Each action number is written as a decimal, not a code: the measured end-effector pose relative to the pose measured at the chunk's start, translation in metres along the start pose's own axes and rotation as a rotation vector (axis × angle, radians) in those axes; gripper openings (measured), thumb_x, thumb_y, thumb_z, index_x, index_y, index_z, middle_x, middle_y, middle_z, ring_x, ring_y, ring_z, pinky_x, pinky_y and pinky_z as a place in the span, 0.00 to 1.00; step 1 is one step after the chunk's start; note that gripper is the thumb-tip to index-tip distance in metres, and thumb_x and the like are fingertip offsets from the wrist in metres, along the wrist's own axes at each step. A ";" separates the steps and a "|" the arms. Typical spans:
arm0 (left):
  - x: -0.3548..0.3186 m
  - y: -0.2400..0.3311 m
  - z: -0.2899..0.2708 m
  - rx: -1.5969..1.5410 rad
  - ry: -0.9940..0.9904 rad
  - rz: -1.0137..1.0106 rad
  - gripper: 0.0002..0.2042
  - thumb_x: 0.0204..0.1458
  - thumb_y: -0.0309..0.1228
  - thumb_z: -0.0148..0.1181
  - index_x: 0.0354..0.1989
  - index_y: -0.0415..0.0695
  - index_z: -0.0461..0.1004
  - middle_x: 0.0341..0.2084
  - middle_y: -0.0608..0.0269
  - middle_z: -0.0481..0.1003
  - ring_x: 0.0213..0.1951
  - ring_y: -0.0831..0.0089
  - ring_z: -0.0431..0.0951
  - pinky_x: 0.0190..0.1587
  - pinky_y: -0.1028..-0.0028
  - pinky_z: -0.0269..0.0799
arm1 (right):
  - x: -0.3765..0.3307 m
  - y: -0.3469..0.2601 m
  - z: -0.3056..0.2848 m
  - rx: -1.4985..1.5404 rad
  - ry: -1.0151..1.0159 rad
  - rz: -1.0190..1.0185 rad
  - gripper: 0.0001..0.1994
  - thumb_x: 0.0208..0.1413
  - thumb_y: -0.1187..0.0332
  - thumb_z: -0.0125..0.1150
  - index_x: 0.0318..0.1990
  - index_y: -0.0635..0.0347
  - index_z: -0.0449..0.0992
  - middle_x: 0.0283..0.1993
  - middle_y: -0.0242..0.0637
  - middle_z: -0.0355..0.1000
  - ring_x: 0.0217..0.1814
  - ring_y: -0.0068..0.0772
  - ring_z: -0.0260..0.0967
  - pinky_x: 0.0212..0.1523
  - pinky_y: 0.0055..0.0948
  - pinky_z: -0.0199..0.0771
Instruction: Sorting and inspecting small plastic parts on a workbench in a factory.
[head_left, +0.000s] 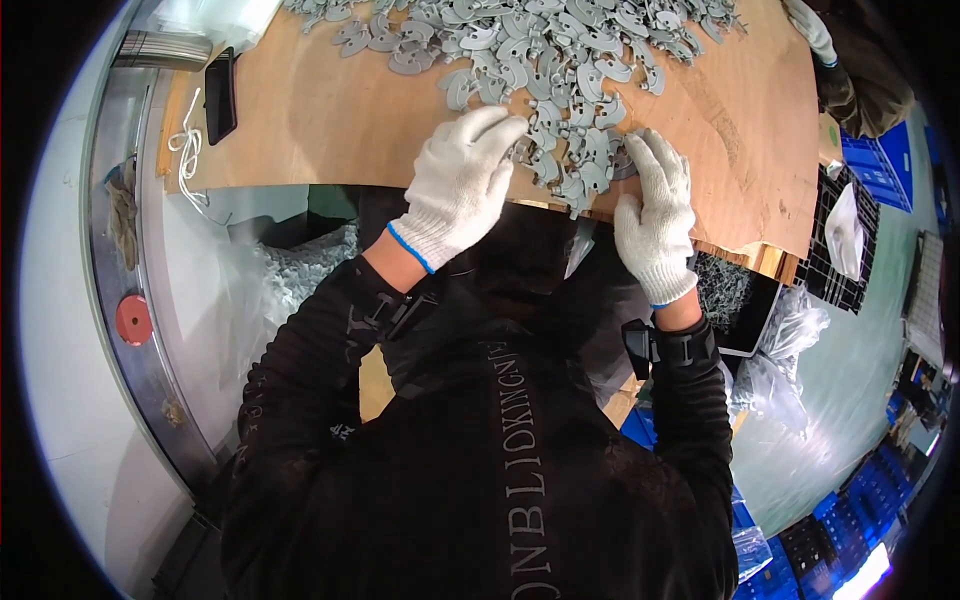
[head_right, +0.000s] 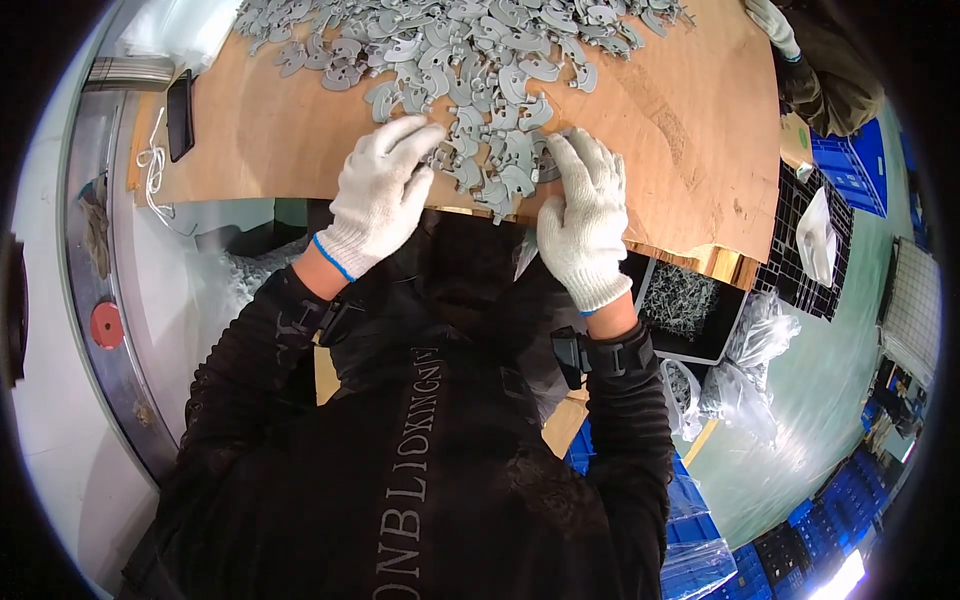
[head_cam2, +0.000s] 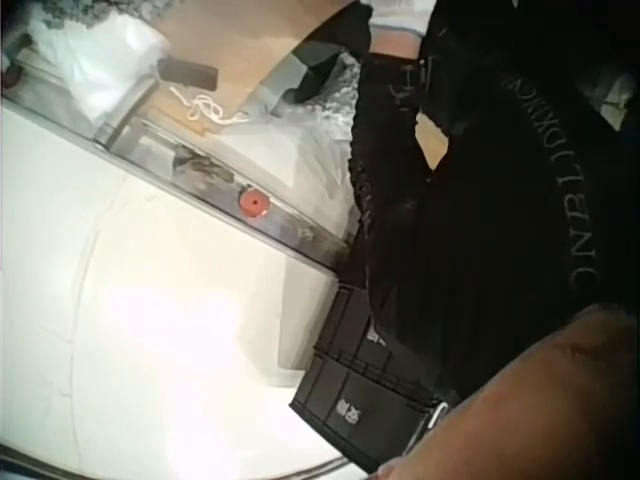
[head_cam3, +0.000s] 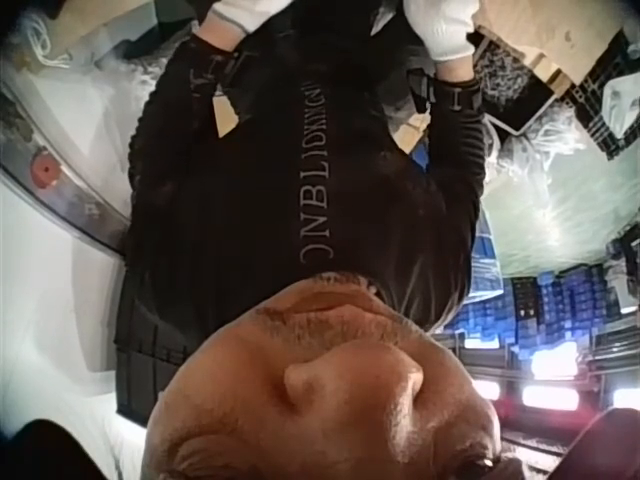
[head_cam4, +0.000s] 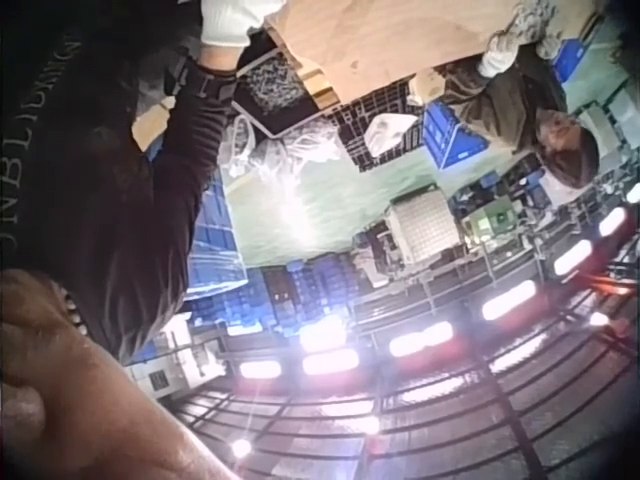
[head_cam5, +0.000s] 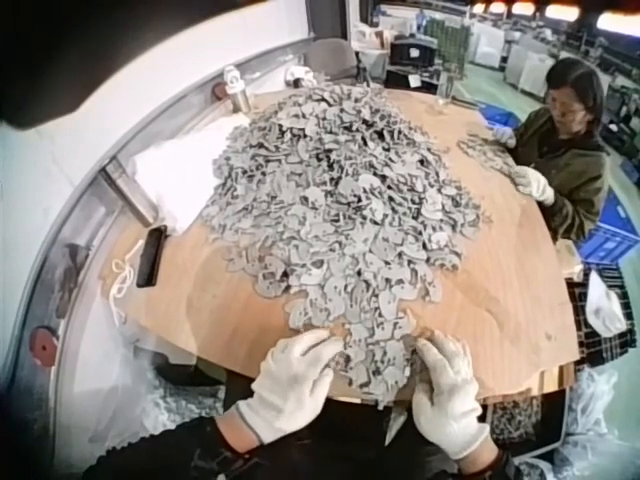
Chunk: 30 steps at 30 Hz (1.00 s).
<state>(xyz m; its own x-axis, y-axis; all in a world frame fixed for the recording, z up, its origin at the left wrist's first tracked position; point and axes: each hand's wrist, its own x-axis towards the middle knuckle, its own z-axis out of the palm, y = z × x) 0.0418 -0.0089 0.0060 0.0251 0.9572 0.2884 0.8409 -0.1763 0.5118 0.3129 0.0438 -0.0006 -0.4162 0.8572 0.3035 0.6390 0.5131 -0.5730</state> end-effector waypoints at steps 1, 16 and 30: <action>0.001 0.000 0.000 -0.019 0.039 -0.007 0.21 0.54 0.23 0.69 0.57 0.54 0.81 0.57 0.60 0.79 0.53 0.50 0.82 0.55 0.54 0.81 | 0.001 -0.002 -0.001 0.000 -0.001 -0.001 0.31 0.54 0.83 0.60 0.68 0.61 0.77 0.75 0.55 0.69 0.77 0.64 0.65 0.79 0.52 0.64; -0.009 -0.012 0.000 -0.179 0.057 0.029 0.23 0.56 0.19 0.64 0.60 0.51 0.78 0.57 0.52 0.77 0.54 0.46 0.81 0.56 0.54 0.81 | 0.005 -0.017 0.005 -0.071 -0.059 -0.021 0.35 0.49 0.78 0.65 0.70 0.55 0.76 0.78 0.59 0.64 0.81 0.71 0.57 0.83 0.59 0.56; 0.004 -0.022 -0.013 -0.114 -0.082 -0.142 0.24 0.63 0.19 0.58 0.66 0.51 0.76 0.60 0.49 0.76 0.53 0.46 0.84 0.56 0.56 0.82 | 0.003 -0.010 0.012 -0.056 -0.023 -0.022 0.37 0.49 0.78 0.64 0.72 0.57 0.73 0.77 0.57 0.65 0.81 0.72 0.57 0.82 0.61 0.56</action>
<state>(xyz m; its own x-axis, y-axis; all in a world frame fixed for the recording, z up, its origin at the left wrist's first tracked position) 0.0164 -0.0042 0.0058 -0.0410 0.9890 0.1422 0.7727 -0.0589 0.6320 0.2978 0.0412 -0.0029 -0.4451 0.8447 0.2974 0.6642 0.5341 -0.5231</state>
